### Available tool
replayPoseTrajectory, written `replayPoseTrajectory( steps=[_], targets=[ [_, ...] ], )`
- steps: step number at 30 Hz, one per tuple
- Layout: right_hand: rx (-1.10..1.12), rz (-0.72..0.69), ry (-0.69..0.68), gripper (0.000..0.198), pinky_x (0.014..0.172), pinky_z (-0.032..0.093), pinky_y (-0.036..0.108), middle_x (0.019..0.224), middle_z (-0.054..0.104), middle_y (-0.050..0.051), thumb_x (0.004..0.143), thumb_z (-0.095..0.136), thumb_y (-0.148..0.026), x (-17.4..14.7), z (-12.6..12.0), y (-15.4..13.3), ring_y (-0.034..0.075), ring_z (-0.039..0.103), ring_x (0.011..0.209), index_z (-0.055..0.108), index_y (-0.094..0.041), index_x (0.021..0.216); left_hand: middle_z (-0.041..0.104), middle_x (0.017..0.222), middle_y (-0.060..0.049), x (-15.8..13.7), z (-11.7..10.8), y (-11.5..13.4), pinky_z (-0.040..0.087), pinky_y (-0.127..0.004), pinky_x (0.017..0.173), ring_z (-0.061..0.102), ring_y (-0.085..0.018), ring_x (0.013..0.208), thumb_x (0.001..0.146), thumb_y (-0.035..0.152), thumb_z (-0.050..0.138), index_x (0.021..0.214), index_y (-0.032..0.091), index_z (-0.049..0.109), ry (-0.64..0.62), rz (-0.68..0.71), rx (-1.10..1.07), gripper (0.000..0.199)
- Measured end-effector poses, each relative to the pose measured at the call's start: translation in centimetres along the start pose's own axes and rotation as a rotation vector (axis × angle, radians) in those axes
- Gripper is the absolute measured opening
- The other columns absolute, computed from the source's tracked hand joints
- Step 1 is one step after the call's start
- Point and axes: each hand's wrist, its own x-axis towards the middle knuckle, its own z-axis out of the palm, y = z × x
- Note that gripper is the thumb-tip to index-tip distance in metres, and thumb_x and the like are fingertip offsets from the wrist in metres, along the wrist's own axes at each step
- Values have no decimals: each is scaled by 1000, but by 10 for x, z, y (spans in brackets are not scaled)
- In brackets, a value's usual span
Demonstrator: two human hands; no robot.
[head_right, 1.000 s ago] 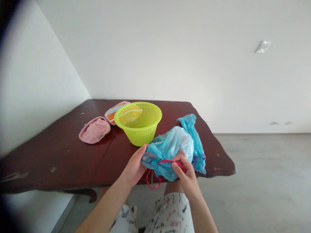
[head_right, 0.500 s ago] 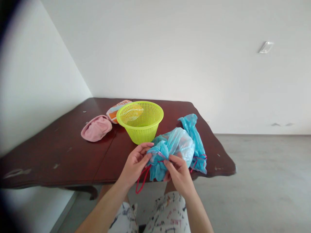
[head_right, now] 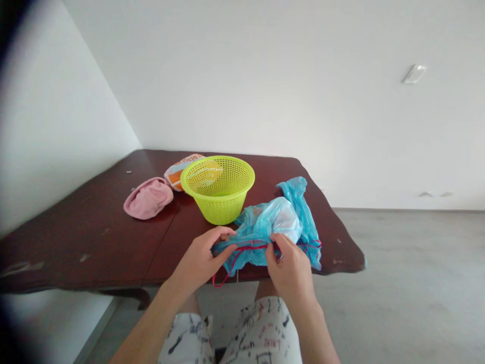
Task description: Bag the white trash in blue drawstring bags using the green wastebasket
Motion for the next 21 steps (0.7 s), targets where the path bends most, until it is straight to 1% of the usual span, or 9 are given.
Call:
replayPoseTrajectory(
  steps=[2,4,6,8,10,12,14,17,21],
  targets=[
    [-178,-71,-105,14,67,43,33,97,84,4,102,64,-27,-1,-3,-1,24,74,75,77,-30,107,88,116,-6,2,-3,2,62,-40,101,82,-27,108,111,32,82,118,27,83,70,64,16,9],
    [-287,-127,-223,17,66,36,32,97,79,3,97,59,-16,-4,-3,-2,22,72,76,70,-29,102,86,109,-6,3,-3,3,62,-38,100,81,-25,104,113,34,80,110,26,82,174,88,-23,9],
    [-297,-164,-309,21,68,37,32,98,77,3,93,55,-9,-8,-1,-1,23,74,81,64,-27,98,85,105,-6,2,0,4,63,-36,96,80,-24,101,114,38,80,109,25,82,270,55,-116,14],
    [-197,-171,-349,22,75,46,33,102,78,5,95,57,-10,-14,3,-2,26,77,90,65,-27,105,85,105,-6,1,4,6,63,-34,90,80,-24,99,114,43,82,110,25,81,296,4,-209,19],
    [-51,-139,-323,22,87,57,38,117,83,9,104,67,-22,-20,8,-4,31,81,104,69,-28,125,84,105,-6,2,8,9,62,-31,85,79,-23,97,113,45,82,111,24,81,276,-13,-273,21],
    [58,-94,-237,46,99,62,44,137,84,14,105,82,-42,-26,14,-7,36,82,121,67,-28,145,83,105,-5,3,12,15,62,-30,84,78,-21,95,113,45,83,113,24,81,265,-9,-336,21],
    [91,-68,-169,49,103,62,47,140,84,15,104,85,-52,-27,20,-11,39,81,125,70,-28,144,84,106,-5,3,16,20,63,-29,84,79,-20,94,112,45,84,115,24,80,277,-10,-413,21],
    [24,-71,-153,13,96,60,45,119,85,11,109,70,-38,-20,24,-11,35,82,110,76,-28,116,84,109,-5,2,18,22,63,-29,84,80,-20,95,112,46,84,117,25,79,296,-16,-460,22],
    [-100,-31,-66,22,93,58,44,114,85,9,96,63,-23,-2,11,7,34,82,104,74,-27,115,85,109,-4,-3,8,14,62,-31,92,81,-20,100,114,45,84,122,27,81,188,43,-287,20]
  ],
)
